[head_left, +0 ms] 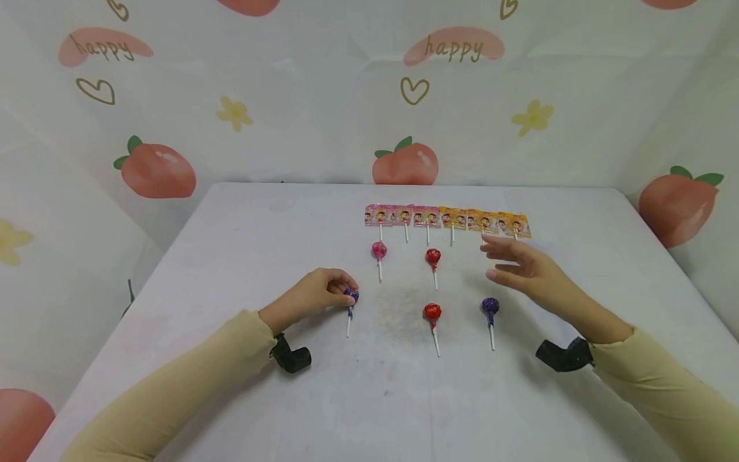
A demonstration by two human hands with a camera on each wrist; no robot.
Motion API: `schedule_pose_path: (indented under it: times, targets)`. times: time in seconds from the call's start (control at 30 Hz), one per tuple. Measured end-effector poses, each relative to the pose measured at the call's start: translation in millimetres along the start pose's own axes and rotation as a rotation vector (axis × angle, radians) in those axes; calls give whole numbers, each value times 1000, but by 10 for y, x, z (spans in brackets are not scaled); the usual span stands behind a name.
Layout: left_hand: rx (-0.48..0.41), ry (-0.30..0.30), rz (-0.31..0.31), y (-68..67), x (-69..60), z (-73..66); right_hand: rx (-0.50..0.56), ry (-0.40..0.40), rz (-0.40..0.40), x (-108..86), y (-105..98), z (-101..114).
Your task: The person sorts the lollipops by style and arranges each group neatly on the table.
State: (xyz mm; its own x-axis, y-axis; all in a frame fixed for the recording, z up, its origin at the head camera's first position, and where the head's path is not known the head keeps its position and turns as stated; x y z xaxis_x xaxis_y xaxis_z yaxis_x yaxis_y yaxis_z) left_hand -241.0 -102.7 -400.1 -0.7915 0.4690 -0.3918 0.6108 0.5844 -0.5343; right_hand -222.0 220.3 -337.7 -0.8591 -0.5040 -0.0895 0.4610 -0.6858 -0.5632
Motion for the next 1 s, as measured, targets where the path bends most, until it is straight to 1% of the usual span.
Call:
schedule_pose_path:
  times: [0.1, 0.2, 0.37, 0.57, 0.7, 0.87, 1.0]
  targets:
    - [4, -4, 1, 1, -6, -7, -2, 8, 58, -57, 149, -71]
    - [12, -2, 4, 1, -10, -18, 5, 23, 93, -106, 255, -167]
    - [13, -3, 2, -2, -24, -33, 11, 58, 110, -142, 347, -322]
    - [1, 3, 6, 4, -11, -18, -60, 68, 104, -135, 375, -361]
    - [6, 5, 8, 7, -1, -9, -97, 90, 105, -135, 370, -368]
    - [11, -6, 8, 0, 6, 12, -156, 112, 114, -115, 339, -378]
    - [9, -18, 12, -4, 4, 25, -203, 112, 154, -79, 314, -326]
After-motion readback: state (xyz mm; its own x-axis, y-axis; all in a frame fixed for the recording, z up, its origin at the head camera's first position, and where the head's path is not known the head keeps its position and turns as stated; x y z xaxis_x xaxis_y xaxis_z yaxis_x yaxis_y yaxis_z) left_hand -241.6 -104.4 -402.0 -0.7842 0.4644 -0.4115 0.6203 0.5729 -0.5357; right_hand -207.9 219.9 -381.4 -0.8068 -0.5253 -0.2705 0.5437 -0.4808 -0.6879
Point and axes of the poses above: each hand's wrist, its own x-axis towards the middle knuckle, its own y-axis out of the palm, z = x × y, the point moved 8 cm from there along x, towards the middle knuckle, and after that the axes turned 10 degrees about z, right-handed, at the moved point
